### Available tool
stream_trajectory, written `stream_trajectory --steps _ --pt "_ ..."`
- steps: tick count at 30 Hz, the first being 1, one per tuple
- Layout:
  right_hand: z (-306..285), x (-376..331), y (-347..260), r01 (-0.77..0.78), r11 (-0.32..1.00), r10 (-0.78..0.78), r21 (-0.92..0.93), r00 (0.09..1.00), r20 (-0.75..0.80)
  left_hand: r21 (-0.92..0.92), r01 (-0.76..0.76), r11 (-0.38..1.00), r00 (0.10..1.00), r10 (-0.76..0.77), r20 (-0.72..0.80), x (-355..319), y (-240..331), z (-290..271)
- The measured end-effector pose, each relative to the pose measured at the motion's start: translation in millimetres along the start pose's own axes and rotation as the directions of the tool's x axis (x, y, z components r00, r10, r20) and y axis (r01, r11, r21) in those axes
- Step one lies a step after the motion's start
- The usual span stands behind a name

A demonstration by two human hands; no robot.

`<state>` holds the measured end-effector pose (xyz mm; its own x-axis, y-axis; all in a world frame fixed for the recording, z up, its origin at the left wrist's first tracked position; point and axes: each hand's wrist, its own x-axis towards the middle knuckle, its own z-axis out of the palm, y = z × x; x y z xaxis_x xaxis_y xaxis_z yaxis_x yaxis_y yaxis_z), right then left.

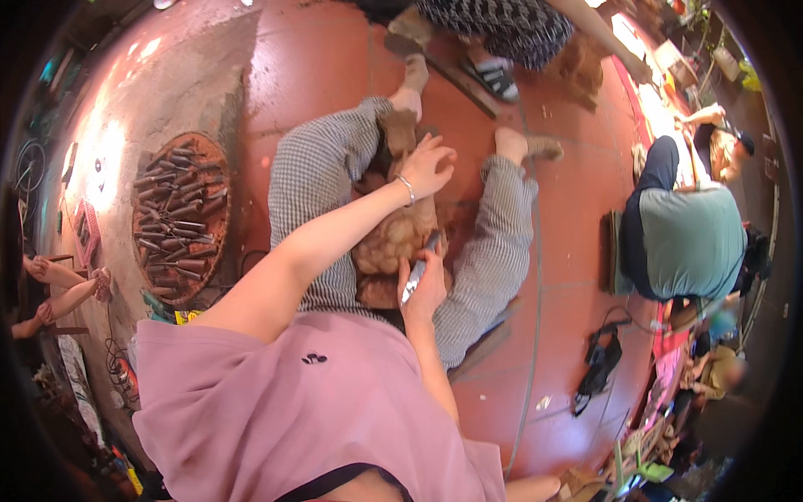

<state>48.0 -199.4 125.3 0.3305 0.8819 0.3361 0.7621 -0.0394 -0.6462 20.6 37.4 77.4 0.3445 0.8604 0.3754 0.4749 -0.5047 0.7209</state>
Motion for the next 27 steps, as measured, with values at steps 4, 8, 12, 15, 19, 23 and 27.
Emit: stream_trajectory --steps 4,8,12,15,19,23,27 --pt "-10.0 -3.6 6.2 -0.159 0.957 0.143 0.243 0.986 0.082 -0.354 0.043 0.934 0.999 -0.044 0.004 -45.3 47.2 -55.1" --pt "-20.5 3.4 20.1 -0.29 0.801 0.265 0.524 0.956 0.124 -0.631 0.261 0.73 0.919 -0.389 -0.07 -87.8 25.6 -87.1" --pt "-23.3 10.7 30.4 -0.411 0.635 0.355 0.654 0.907 0.226 -0.579 0.283 0.765 0.924 -0.379 -0.049 -129.3 30.4 -108.3" --pt "-26.7 17.1 15.1 -0.416 0.532 0.382 0.737 0.895 0.23 -0.33 0.087 0.94 0.992 -0.114 -0.062 -154.4 53.6 -122.4" --pt "-34.2 12.4 -1.6 -0.435 0.717 0.314 0.545 0.899 0.304 -0.37 -0.234 0.899 0.966 0.257 0.014 -177.0 83.2 -124.1" --pt "-25.7 13.7 2.5 -0.185 0.855 0.111 0.484 0.978 0.177 -0.441 -0.159 0.883 0.987 0.15 -0.057 -196.9 92.3 -107.3" --pt "-30.8 19.2 -10.5 -0.193 0.875 0.12 0.443 0.975 0.189 -0.426 -0.066 0.902 0.991 0.11 0.079 -194.0 81.5 -112.9"
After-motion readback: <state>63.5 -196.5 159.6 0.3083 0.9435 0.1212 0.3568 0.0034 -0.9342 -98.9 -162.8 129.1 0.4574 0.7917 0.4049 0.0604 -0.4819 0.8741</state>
